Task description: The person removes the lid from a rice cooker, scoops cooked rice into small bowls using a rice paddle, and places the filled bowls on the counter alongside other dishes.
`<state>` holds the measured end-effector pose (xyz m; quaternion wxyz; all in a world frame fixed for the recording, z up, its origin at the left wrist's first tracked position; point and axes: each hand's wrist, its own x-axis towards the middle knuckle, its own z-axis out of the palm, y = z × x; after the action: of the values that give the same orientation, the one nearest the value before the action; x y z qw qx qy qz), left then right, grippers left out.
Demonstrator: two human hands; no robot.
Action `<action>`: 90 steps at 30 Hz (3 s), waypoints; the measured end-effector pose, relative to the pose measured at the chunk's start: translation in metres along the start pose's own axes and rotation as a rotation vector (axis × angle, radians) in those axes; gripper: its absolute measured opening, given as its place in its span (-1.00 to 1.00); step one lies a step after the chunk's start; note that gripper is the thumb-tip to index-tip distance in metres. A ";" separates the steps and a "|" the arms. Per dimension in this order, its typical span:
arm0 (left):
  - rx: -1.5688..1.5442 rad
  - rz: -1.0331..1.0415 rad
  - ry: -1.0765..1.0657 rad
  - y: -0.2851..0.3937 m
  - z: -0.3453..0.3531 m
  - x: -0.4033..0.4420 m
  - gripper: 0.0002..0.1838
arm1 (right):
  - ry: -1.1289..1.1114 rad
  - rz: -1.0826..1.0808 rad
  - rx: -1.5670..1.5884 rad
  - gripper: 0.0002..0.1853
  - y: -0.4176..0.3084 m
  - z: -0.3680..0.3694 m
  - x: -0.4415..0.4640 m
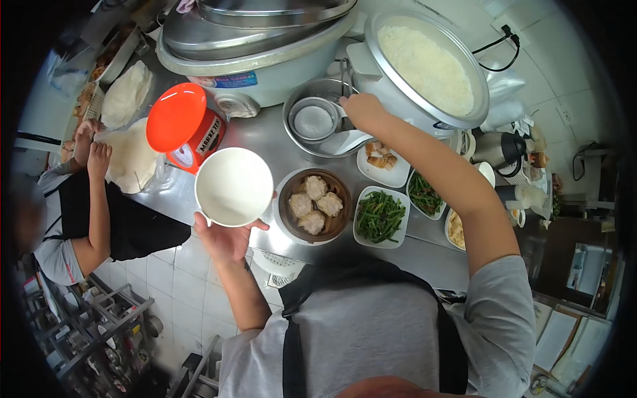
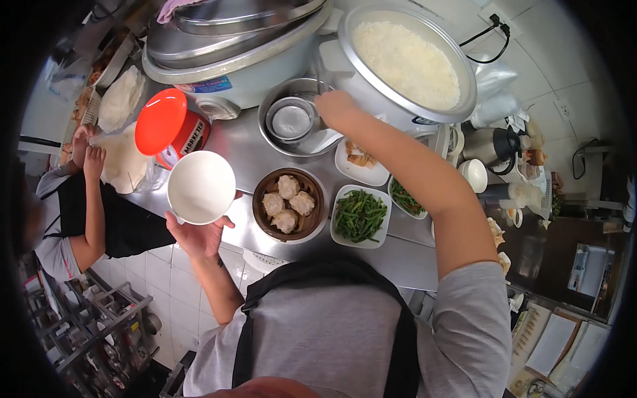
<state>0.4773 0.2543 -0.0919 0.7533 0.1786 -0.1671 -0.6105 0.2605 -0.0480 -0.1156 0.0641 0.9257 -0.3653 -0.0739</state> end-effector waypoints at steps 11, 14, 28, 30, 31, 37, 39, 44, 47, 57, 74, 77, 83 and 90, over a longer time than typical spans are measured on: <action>0.038 -0.108 0.040 -0.016 0.034 0.037 -0.12 | 0.050 -0.102 -0.041 -0.81 0.002 -0.078 -0.066; 0.173 -0.118 -0.013 -0.021 0.049 0.066 -0.14 | 0.160 -0.058 0.081 -0.80 0.008 -0.087 -0.099; 0.700 0.611 0.137 -0.177 0.145 0.304 -0.34 | 0.221 0.492 0.002 -0.76 0.252 -0.057 -0.020; 0.773 0.723 0.109 -0.192 0.153 0.319 -0.32 | 0.161 0.465 -0.064 -0.73 0.263 -0.052 -0.003; 0.792 0.733 0.108 -0.198 0.152 0.324 -0.31 | 0.172 0.440 -0.060 -0.75 0.268 -0.049 0.000; 0.617 0.676 0.111 -0.205 0.141 0.342 -0.31 | 0.206 0.385 0.054 -0.79 0.270 -0.057 0.004; 0.663 0.684 0.099 -0.206 0.142 0.342 -0.31 | 0.202 0.379 0.122 -0.75 0.267 -0.057 0.006; 0.819 0.721 0.079 -0.206 0.142 0.345 -0.30 | 0.280 0.307 0.217 -0.70 0.264 -0.032 0.012; 0.947 0.749 0.100 -0.204 0.151 0.338 -0.30 | 0.279 0.266 0.256 -0.70 0.258 -0.033 0.013; 1.050 0.784 0.137 -0.204 0.157 0.336 -0.28 | 0.093 0.222 0.420 -0.68 0.225 -0.055 -0.010; 1.285 0.798 0.105 -0.207 0.158 0.336 -0.28 | 0.045 0.031 0.574 -0.67 0.216 -0.042 -0.055; 1.242 0.801 0.088 -0.205 0.166 0.332 -0.26 | 0.037 -0.038 0.573 -0.66 0.222 -0.038 -0.066; 1.286 0.790 0.048 -0.202 0.165 0.334 -0.23 | -0.088 -0.078 0.618 -0.66 0.234 -0.043 -0.084; 1.413 0.842 -0.098 -0.192 0.160 0.332 -0.23 | -0.465 0.243 1.021 -0.65 0.258 -0.072 -0.100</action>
<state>0.3034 -0.1178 -0.0307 0.6211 0.5059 -0.5976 -0.0351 0.0292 -0.1617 0.0091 -0.4651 0.7501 -0.4629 -0.0819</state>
